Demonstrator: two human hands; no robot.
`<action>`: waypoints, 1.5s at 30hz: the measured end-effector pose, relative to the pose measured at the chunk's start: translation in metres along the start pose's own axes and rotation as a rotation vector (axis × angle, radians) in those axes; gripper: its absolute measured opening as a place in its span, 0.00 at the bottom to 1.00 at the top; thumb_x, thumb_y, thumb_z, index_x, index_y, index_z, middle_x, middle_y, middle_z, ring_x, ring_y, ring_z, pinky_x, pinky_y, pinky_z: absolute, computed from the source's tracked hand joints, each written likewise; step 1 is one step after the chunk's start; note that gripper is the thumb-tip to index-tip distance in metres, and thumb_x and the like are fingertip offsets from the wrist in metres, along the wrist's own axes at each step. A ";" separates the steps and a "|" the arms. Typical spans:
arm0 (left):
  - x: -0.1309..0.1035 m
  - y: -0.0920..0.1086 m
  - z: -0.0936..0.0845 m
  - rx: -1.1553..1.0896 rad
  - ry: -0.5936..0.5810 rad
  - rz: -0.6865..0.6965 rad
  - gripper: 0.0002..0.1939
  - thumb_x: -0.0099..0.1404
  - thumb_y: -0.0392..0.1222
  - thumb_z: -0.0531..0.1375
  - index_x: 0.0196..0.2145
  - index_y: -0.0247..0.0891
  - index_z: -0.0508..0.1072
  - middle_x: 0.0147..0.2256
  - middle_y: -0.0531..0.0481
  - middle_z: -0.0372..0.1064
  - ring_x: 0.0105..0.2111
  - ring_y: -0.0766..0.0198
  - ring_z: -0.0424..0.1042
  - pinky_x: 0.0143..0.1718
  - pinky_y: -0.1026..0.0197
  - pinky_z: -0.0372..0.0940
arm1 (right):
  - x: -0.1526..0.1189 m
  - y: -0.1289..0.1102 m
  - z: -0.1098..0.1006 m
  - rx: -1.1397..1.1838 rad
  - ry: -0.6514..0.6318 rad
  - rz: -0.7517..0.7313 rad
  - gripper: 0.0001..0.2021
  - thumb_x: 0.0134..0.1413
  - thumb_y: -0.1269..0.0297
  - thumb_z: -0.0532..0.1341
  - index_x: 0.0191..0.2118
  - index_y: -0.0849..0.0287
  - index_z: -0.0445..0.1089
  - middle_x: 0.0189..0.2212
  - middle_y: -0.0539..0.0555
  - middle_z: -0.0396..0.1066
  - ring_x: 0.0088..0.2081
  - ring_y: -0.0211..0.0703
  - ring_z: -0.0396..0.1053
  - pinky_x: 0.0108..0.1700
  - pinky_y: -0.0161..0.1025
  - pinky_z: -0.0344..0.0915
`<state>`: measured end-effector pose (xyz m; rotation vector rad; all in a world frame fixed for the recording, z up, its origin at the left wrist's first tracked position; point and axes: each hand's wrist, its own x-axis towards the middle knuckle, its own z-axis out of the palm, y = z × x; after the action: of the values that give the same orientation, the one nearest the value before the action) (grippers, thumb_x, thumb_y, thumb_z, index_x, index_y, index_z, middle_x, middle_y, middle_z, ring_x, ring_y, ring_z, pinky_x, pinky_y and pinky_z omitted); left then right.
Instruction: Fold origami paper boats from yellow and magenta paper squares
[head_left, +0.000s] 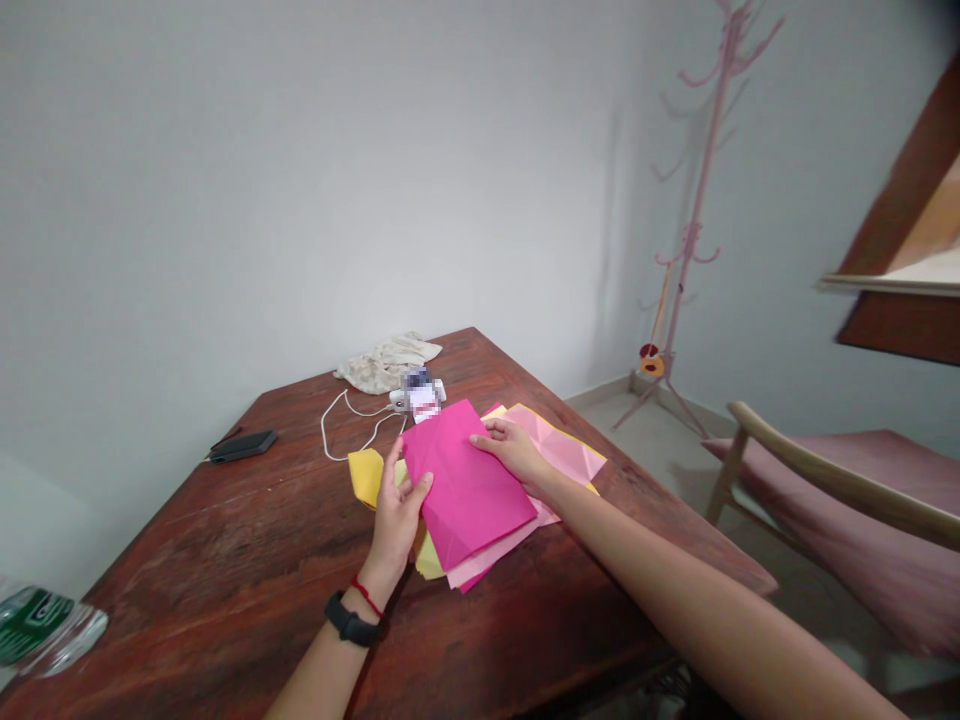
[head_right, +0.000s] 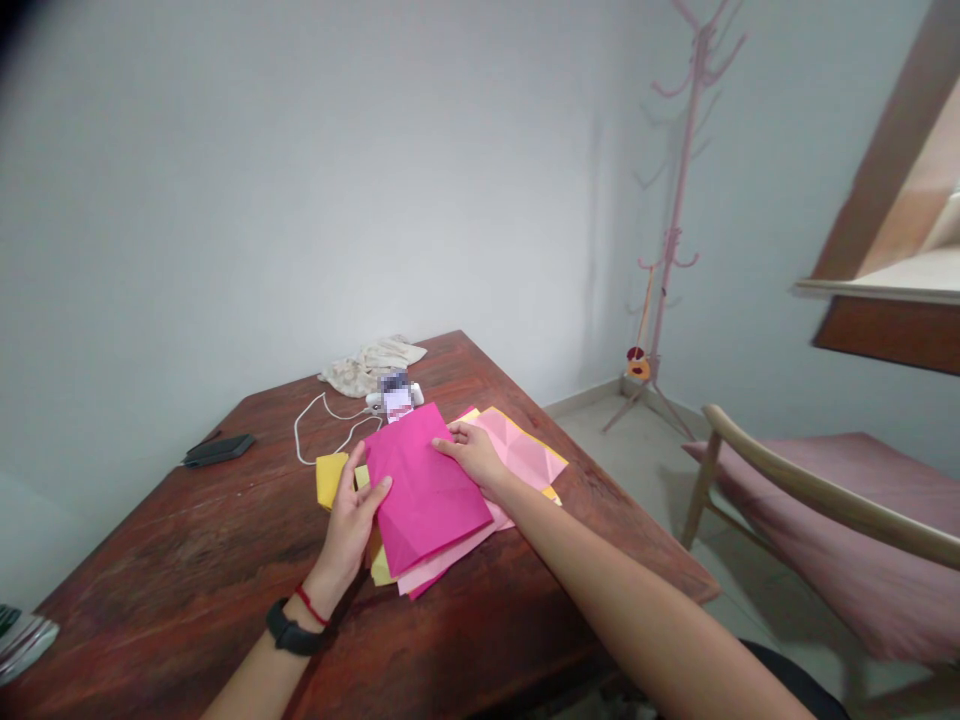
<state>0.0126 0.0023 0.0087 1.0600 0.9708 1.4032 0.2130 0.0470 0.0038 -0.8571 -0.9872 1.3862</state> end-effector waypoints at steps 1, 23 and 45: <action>0.000 -0.001 -0.001 0.053 -0.009 0.007 0.29 0.51 0.43 0.72 0.51 0.39 0.74 0.40 0.44 0.79 0.37 0.56 0.78 0.40 0.58 0.72 | 0.001 0.000 0.000 0.002 0.003 -0.002 0.15 0.41 0.59 0.75 0.35 0.58 0.74 0.30 0.52 0.78 0.30 0.44 0.76 0.35 0.40 0.74; 0.004 -0.006 -0.007 0.210 -0.066 0.047 0.12 0.56 0.44 0.69 0.37 0.36 0.81 0.34 0.46 0.79 0.32 0.62 0.75 0.35 0.65 0.67 | 0.008 -0.003 -0.011 0.003 0.132 -0.020 0.11 0.42 0.61 0.72 0.33 0.55 0.72 0.25 0.50 0.75 0.25 0.45 0.73 0.29 0.41 0.70; -0.004 -0.001 -0.005 0.105 -0.231 0.077 0.26 0.60 0.40 0.63 0.57 0.38 0.70 0.49 0.41 0.75 0.47 0.55 0.74 0.44 0.60 0.67 | 0.011 0.001 -0.017 -0.063 0.104 0.031 0.09 0.48 0.60 0.70 0.33 0.58 0.74 0.26 0.52 0.75 0.28 0.43 0.73 0.29 0.37 0.69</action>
<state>0.0086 -0.0014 0.0057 1.3183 0.8498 1.2690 0.2279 0.0593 -0.0030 -0.9850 -0.9450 1.3288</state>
